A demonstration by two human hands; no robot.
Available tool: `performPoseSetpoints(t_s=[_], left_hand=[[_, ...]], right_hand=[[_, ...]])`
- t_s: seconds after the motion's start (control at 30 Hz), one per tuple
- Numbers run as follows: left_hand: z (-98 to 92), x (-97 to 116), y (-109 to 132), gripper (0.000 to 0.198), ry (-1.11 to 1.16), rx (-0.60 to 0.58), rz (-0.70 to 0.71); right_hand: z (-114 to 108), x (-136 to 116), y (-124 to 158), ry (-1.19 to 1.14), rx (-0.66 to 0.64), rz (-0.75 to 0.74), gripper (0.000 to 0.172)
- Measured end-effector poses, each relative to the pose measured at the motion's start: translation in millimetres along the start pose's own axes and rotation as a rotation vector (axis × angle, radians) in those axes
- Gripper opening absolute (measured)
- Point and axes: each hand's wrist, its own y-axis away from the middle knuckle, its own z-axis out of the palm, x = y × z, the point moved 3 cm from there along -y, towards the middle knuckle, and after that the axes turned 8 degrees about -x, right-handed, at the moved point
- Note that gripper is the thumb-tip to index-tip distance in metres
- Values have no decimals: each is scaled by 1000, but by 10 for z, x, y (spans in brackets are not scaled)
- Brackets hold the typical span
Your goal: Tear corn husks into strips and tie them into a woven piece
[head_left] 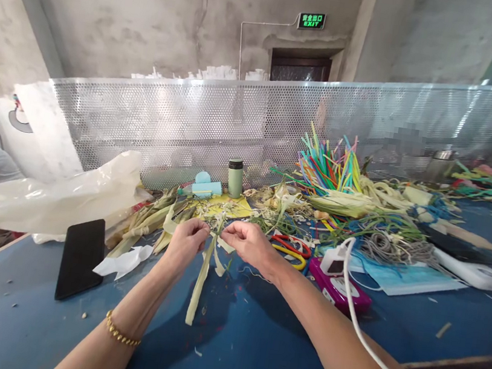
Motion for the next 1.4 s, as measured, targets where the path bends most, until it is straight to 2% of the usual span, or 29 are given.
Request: performPoseSetpoints(t_s=[0.2,0.33,0.47,0.6,0.7,0.83,1.1,1.27,1.4], left_hand=[[10,50,22,18,-49,-19,31],[46,148,69,31,-237,-25,143],[118,220,118,19,-487,-20,259],[140,218,126,1,-575,-3,315],[126,230,134,11,-596,9,371],[94,257,146,13,-601,24,352],[-23,228,87,12,-441,33,181],[57,284,131,20,-536,-73,229],[90,265,143,13,-666,-70,285]], right_hand=[[2,-33,10,6,44,34,25],[-15,-40,12,17,77,46,26],[-26,-37,4,64,95,27,20],[-21,-28,0,109,76,-16,18],[-8,-27,4,121,51,-40,19],[2,-43,11,139,37,-60,19],[-8,-54,20,150,52,-40,20],[-8,-44,14,139,51,-44,18],[-3,-35,8,137,34,-32,19]])
